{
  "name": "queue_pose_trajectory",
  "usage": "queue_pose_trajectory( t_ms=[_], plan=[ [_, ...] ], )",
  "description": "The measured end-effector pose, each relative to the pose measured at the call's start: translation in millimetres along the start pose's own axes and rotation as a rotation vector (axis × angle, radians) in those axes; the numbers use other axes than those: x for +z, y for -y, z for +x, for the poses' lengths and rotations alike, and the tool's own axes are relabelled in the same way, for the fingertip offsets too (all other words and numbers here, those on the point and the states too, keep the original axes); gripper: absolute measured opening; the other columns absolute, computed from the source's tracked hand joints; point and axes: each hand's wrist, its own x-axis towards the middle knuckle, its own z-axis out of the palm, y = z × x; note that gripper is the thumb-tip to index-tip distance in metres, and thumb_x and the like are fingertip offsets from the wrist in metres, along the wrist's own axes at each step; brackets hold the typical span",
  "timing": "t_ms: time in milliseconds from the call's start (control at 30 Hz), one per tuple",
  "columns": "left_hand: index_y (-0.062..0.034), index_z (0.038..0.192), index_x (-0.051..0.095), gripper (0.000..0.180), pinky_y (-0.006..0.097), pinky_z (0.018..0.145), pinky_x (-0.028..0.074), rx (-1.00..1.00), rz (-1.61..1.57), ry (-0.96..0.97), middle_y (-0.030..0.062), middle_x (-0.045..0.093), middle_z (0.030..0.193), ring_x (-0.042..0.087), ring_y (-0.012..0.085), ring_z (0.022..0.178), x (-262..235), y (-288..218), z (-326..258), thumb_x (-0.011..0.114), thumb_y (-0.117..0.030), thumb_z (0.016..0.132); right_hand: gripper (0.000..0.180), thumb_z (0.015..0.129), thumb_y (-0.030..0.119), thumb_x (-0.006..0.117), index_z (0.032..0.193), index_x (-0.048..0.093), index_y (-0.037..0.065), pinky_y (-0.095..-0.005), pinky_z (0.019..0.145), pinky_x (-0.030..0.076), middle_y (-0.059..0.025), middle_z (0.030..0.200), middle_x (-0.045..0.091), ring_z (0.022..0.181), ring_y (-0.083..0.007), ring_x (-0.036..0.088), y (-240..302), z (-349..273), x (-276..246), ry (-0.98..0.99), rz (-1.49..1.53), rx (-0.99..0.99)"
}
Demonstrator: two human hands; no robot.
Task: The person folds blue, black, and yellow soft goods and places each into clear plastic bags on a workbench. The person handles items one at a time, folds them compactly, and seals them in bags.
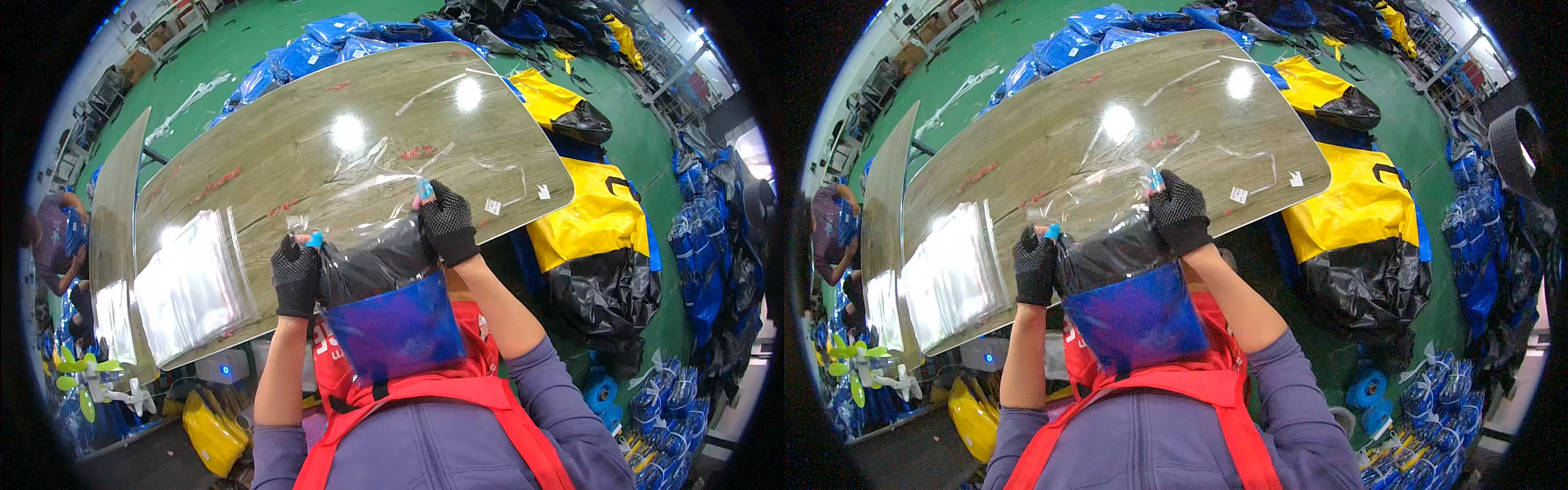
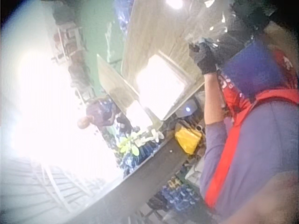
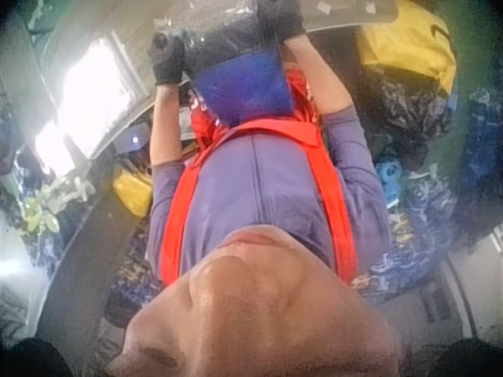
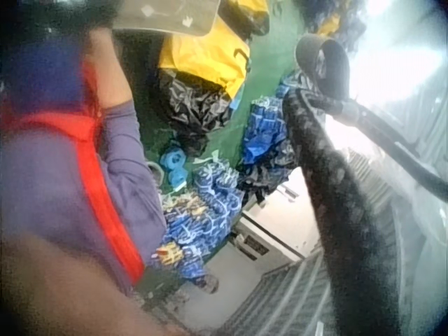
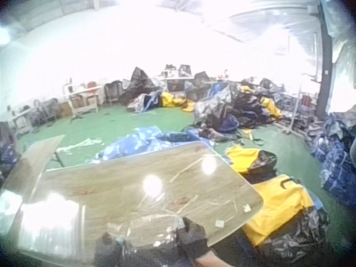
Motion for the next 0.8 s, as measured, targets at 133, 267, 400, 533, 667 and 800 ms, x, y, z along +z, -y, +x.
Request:
queue_pose_trajectory(
  t_ms=[133,267,400,533,667,800],
  plan=[
    [-0.0037,0.092,0.062,0.016,0.033,0.077,0.05,-0.046,-0.41,0.031,0.011,0.068,0.095,0.063,0.0186,0.084,6,16,15,0.068,-0.018,0.087,0.031,0.092,0.03,0.062,0.094,0.067,0.0,-0.0285,0.068,0.046,-0.0051,0.076,0.065,0.07,-0.0116,0.056,-13,12,-7,0.255,0.243,-0.001],
    [-0.0027,0.118,0.056,0.03,0.037,0.089,0.051,-0.15,-0.898,0.274,0.0145,0.061,0.118,0.062,0.0271,0.101,-3,28,30,0.056,-0.018,0.093,0.035,0.093,0.035,0.06,0.09,0.068,0.001,-0.0265,0.066,0.046,-0.0031,0.076,0.065,0.071,-0.0114,0.057,-19,22,-18,0.34,0.276,0.025],
    [-0.0007,0.125,0.054,0.039,0.043,0.092,0.05,-0.137,-0.937,0.249,0.018,0.059,0.121,0.061,0.0324,0.107,-11,25,33,0.054,-0.024,0.093,0.035,0.093,0.034,0.059,0.104,0.064,0.0,-0.0312,0.073,0.049,-0.0055,0.087,0.067,0.077,-0.0187,0.063,4,34,-20,0.162,0.341,0.31],
    [0.0034,0.122,0.055,0.043,0.047,0.09,0.051,-0.144,-0.951,0.225,0.0193,0.062,0.116,0.063,0.0343,0.104,-14,11,29,0.054,-0.03,0.095,0.031,0.081,0.009,0.059,0.112,0.06,0.002,-0.0362,0.077,0.049,-0.013,0.099,0.067,0.086,-0.0291,0.063,57,39,-5,-0.35,-0.002,-0.618],
    [0.0064,0.114,0.061,0.035,0.039,0.084,0.055,-0.14,-0.809,0.182,0.0178,0.067,0.104,0.066,0.0258,0.096,-18,-3,24,0.049,-0.023,0.099,0.019,0.078,0.012,0.058,0.095,0.065,0.006,-0.043,0.068,0.05,-0.014,0.084,0.061,0.08,-0.0338,0.062,87,42,43,0.36,-0.153,-0.801],
    [0.0058,0.114,0.062,0.029,0.034,0.084,0.054,0.059,-0.454,0.183,0.0154,0.068,0.101,0.067,0.0232,0.094,-23,-12,21,0.053,-0.016,0.097,0.016,0.079,0.019,0.058,0.086,0.067,0.007,-0.0439,0.066,0.051,-0.0149,0.084,0.061,0.079,-0.0332,0.062,91,64,74,0.539,-0.309,-0.992]
  ],
)
